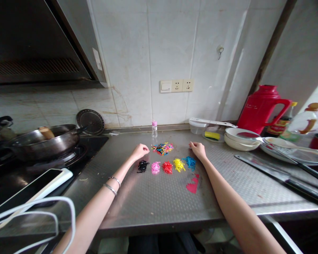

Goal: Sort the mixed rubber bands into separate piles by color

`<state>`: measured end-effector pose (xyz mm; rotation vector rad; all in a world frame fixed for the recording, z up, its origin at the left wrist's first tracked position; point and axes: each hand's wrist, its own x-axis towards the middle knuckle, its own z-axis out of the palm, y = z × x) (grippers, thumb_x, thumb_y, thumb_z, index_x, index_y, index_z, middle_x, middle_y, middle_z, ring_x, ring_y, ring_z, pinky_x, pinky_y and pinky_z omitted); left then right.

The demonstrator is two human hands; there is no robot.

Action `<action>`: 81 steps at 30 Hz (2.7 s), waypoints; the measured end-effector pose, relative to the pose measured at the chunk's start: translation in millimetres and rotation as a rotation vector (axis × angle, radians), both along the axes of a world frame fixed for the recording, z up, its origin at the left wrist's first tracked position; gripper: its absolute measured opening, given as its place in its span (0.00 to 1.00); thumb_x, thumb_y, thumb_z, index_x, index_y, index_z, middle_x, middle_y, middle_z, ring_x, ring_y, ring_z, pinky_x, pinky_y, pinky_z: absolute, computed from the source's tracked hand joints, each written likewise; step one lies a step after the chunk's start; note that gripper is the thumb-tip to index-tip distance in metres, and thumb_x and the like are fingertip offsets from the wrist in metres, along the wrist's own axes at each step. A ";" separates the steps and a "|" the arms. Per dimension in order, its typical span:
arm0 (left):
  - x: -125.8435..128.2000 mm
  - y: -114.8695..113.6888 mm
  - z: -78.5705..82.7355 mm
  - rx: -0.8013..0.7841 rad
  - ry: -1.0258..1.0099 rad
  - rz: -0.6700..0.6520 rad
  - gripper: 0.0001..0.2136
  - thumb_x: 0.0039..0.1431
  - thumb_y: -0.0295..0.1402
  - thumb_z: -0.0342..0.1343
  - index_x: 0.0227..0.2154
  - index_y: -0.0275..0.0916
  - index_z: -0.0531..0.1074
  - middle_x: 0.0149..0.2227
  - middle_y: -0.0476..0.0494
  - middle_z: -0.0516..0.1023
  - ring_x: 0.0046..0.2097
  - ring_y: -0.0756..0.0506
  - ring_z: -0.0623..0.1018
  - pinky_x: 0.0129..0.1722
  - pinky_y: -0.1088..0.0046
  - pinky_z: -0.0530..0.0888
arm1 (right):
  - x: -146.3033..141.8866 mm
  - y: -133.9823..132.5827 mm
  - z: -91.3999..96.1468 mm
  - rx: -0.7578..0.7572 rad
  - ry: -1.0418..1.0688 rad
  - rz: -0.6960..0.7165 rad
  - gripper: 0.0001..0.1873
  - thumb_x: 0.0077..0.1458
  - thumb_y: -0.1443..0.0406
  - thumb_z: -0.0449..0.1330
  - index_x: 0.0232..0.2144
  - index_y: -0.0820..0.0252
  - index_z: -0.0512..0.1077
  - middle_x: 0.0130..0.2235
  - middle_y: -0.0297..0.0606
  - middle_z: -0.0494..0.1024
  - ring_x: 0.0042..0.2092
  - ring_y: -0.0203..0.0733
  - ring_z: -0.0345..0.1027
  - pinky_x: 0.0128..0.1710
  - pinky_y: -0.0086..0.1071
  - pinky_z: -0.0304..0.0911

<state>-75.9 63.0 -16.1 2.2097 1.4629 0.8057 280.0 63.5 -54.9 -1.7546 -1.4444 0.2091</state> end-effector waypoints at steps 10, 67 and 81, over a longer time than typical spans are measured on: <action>28.4 14.3 -2.6 0.018 0.071 -0.001 0.13 0.43 0.39 0.56 0.25 0.33 0.76 0.26 0.42 0.76 0.27 0.48 0.71 0.27 0.75 0.64 | -0.7 0.4 0.3 -0.016 0.006 0.005 0.22 0.50 0.55 0.47 0.27 0.63 0.75 0.26 0.41 0.76 0.30 0.40 0.67 0.30 0.26 0.57; -31.4 -21.6 34.2 -0.210 -0.262 0.026 0.17 0.43 0.38 0.57 0.34 0.31 0.72 0.15 0.53 0.65 0.18 0.56 0.59 0.18 0.80 0.53 | -84.6 -22.7 36.4 0.073 -0.657 0.412 0.13 0.53 0.64 0.51 0.37 0.59 0.73 0.44 0.44 0.69 0.46 0.44 0.54 0.46 0.34 0.54; -29.3 -23.0 30.6 -0.219 -0.229 0.014 0.17 0.43 0.38 0.57 0.33 0.30 0.73 0.16 0.51 0.67 0.19 0.55 0.61 0.19 0.79 0.55 | -95.8 -29.1 34.9 0.013 -0.702 0.426 0.13 0.56 0.66 0.48 0.33 0.60 0.73 0.41 0.43 0.70 0.44 0.41 0.58 0.44 0.29 0.54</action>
